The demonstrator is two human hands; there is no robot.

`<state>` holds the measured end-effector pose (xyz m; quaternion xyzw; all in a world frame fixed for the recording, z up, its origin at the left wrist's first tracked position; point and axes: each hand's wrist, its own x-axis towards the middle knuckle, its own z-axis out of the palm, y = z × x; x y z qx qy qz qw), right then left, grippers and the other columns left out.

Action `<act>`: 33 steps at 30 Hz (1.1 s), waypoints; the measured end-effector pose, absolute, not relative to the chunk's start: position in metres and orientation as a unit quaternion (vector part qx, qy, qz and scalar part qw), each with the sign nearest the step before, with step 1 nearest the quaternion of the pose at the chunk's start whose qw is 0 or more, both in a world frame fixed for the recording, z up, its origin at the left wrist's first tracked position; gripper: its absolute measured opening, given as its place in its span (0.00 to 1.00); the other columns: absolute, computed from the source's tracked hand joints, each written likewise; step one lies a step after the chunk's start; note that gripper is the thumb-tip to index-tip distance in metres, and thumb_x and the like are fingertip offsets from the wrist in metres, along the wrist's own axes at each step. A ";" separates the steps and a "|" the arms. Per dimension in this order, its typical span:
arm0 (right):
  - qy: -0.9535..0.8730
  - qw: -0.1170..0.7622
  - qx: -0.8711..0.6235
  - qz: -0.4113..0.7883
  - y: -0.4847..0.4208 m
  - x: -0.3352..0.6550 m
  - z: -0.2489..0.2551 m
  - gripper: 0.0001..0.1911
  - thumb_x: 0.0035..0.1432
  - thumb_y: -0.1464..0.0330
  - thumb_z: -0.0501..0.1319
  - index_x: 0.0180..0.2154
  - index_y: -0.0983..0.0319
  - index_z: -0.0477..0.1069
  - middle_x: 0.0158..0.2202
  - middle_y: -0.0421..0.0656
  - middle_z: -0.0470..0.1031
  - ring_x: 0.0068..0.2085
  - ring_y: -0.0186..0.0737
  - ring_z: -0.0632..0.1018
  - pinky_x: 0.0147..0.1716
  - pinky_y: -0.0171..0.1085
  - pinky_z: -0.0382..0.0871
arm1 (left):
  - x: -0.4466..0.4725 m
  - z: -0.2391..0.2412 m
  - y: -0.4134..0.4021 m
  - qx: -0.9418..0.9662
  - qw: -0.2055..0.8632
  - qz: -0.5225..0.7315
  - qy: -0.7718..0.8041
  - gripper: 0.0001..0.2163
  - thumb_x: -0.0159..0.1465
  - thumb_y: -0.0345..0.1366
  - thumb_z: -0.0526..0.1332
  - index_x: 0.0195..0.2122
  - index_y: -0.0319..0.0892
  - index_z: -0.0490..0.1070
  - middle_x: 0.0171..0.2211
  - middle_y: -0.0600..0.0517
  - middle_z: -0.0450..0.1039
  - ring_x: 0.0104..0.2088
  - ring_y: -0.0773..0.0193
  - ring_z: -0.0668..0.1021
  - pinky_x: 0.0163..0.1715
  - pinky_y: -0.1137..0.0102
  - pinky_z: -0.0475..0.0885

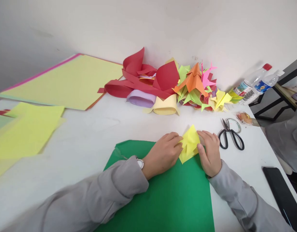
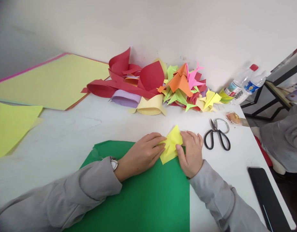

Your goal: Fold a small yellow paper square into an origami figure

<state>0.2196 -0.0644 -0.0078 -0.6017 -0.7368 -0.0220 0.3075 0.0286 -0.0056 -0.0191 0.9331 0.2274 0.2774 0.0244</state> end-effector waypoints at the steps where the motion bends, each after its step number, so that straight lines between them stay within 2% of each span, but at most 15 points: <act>1: -0.730 0.311 -0.608 -0.010 -0.064 0.220 -0.009 0.18 0.65 0.64 0.46 0.53 0.59 0.61 0.50 0.48 0.73 0.54 0.49 0.69 0.56 0.54 0.51 | 0.029 -0.020 -0.006 0.932 0.024 0.280 0.228 0.08 0.63 0.26 0.55 0.31 0.35 0.73 0.40 0.43 0.74 0.43 0.55 0.71 0.43 0.59 0.73; 8: -0.716 0.312 -0.623 0.046 -0.061 0.220 -0.012 0.17 0.66 0.62 0.45 0.50 0.60 0.64 0.48 0.48 0.74 0.52 0.47 0.70 0.56 0.52 0.53 | 0.028 -0.023 -0.004 0.937 0.023 0.272 0.219 0.07 0.63 0.25 0.55 0.32 0.35 0.72 0.43 0.42 0.74 0.47 0.55 0.72 0.47 0.60 0.72; 17: -0.697 0.351 -0.624 0.038 -0.059 0.219 -0.014 0.15 0.66 0.66 0.46 0.50 0.59 0.65 0.45 0.47 0.75 0.48 0.46 0.74 0.52 0.49 0.60 | 0.029 -0.021 0.001 0.938 0.011 0.278 0.206 0.08 0.64 0.27 0.55 0.29 0.37 0.71 0.40 0.44 0.75 0.43 0.57 0.73 0.43 0.60 0.73; 23: -0.700 0.345 -0.624 0.044 -0.061 0.219 -0.015 0.13 0.65 0.66 0.48 0.48 0.59 0.65 0.44 0.45 0.76 0.46 0.45 0.74 0.55 0.51 0.57 | 0.028 -0.017 0.000 0.945 0.042 0.276 0.168 0.11 0.67 0.25 0.49 0.39 0.36 0.71 0.39 0.44 0.75 0.40 0.60 0.73 0.41 0.64 0.73; 25: -0.704 0.345 -0.619 0.052 -0.061 0.218 -0.014 0.12 0.64 0.66 0.49 0.47 0.59 0.66 0.44 0.45 0.76 0.46 0.45 0.75 0.55 0.51 0.57 | 0.028 -0.016 0.000 0.947 0.047 0.270 0.165 0.11 0.67 0.25 0.49 0.39 0.36 0.71 0.40 0.44 0.74 0.40 0.60 0.73 0.41 0.64 0.72; 29: -0.704 0.363 -0.607 0.070 -0.060 0.218 -0.013 0.13 0.63 0.65 0.52 0.47 0.59 0.66 0.43 0.46 0.77 0.45 0.45 0.76 0.53 0.51 0.61 | 0.028 -0.017 -0.001 0.950 0.039 0.269 0.156 0.11 0.67 0.26 0.49 0.37 0.35 0.71 0.39 0.44 0.74 0.39 0.59 0.73 0.41 0.64 0.72; 33: -0.677 0.404 -0.600 0.138 -0.055 0.221 -0.016 0.15 0.60 0.61 0.58 0.48 0.59 0.67 0.42 0.48 0.78 0.43 0.46 0.78 0.47 0.48 0.69 | 0.028 -0.016 -0.002 0.949 0.034 0.276 0.149 0.11 0.68 0.28 0.50 0.37 0.35 0.71 0.38 0.45 0.75 0.38 0.60 0.73 0.39 0.65 0.72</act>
